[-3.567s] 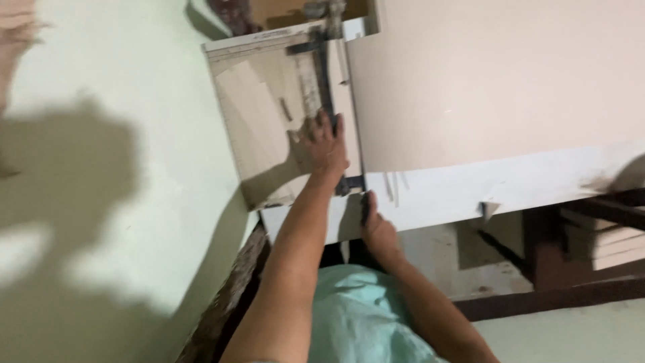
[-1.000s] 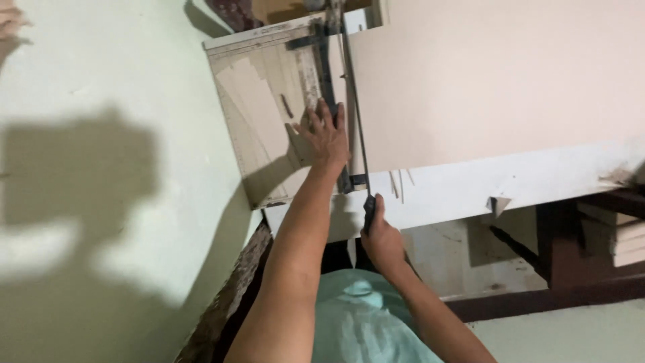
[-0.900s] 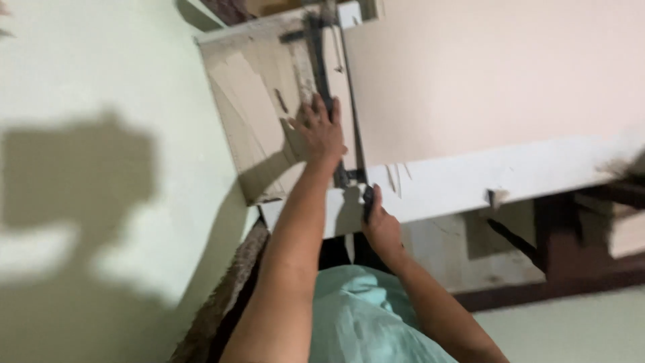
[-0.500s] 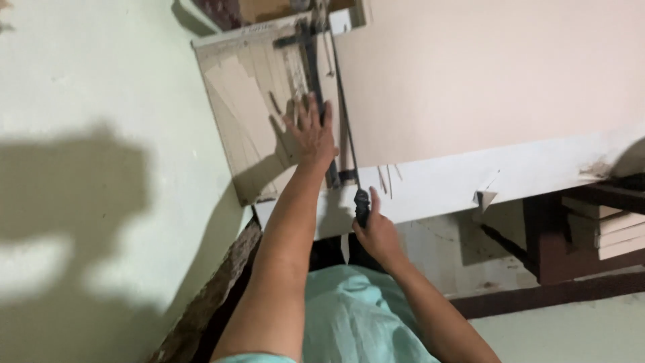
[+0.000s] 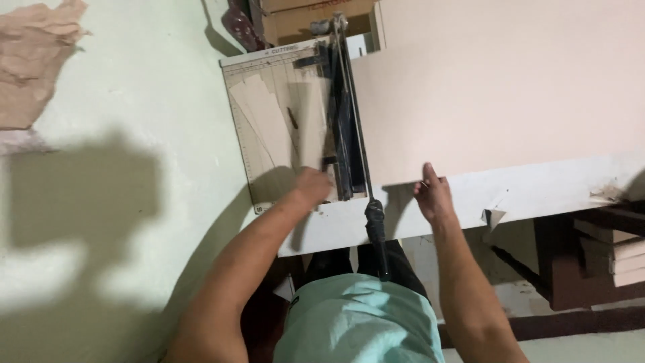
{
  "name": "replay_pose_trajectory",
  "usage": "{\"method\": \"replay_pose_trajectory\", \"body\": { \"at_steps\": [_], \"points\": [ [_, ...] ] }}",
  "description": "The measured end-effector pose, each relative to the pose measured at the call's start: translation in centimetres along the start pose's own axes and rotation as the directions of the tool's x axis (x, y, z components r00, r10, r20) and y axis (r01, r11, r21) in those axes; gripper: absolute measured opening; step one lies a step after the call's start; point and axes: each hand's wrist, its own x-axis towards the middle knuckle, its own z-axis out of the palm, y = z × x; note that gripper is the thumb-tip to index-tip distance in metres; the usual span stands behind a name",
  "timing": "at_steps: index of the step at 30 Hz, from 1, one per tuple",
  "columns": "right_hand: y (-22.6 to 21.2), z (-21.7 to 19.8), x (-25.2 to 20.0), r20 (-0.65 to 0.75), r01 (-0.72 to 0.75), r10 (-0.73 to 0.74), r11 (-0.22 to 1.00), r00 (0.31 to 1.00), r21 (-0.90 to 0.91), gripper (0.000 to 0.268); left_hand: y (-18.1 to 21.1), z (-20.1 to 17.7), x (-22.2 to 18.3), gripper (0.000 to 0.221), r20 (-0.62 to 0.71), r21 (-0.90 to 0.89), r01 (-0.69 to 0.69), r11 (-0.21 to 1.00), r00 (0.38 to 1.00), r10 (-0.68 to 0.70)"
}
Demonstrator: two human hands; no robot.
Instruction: Cutting cardboard sheets into strips using a manual paper cutter
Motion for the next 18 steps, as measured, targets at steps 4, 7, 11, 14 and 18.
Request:
{"method": "replay_pose_trajectory", "body": {
  "at_steps": [4,7,11,14,18],
  "points": [
    [1.0,-4.2,-1.4,0.088,0.053,-0.047,0.996,0.995,-0.065,0.039,-4.2,0.4,-3.8,0.013,-0.031,-0.099,0.160,0.982,0.986,-0.164],
    [1.7,-3.9,-4.3,0.126,-0.006,0.035,0.975,0.991,-0.224,0.033,-4.9,-3.6,-6.5,0.015,-0.171,-0.290,0.197,0.936,0.952,-0.254],
    [-0.1,1.6,-6.8,0.168,0.063,0.022,0.874,0.986,-0.482,0.030,-4.3,-8.5,-6.6,0.016,-0.239,-0.389,0.282,0.877,0.888,-0.392],
    [-1.3,4.3,-5.5,0.144,0.082,-0.019,0.892,0.989,-0.445,0.031,-4.0,-12.3,-6.4,0.032,-0.240,-0.646,0.284,0.709,0.806,-0.541],
    [-1.8,5.6,-4.8,0.137,0.072,-0.015,0.906,0.990,-0.417,0.036,-3.3,-16.3,-5.2,0.078,-0.087,-0.765,0.290,0.575,0.838,-0.539]
  ]
}}
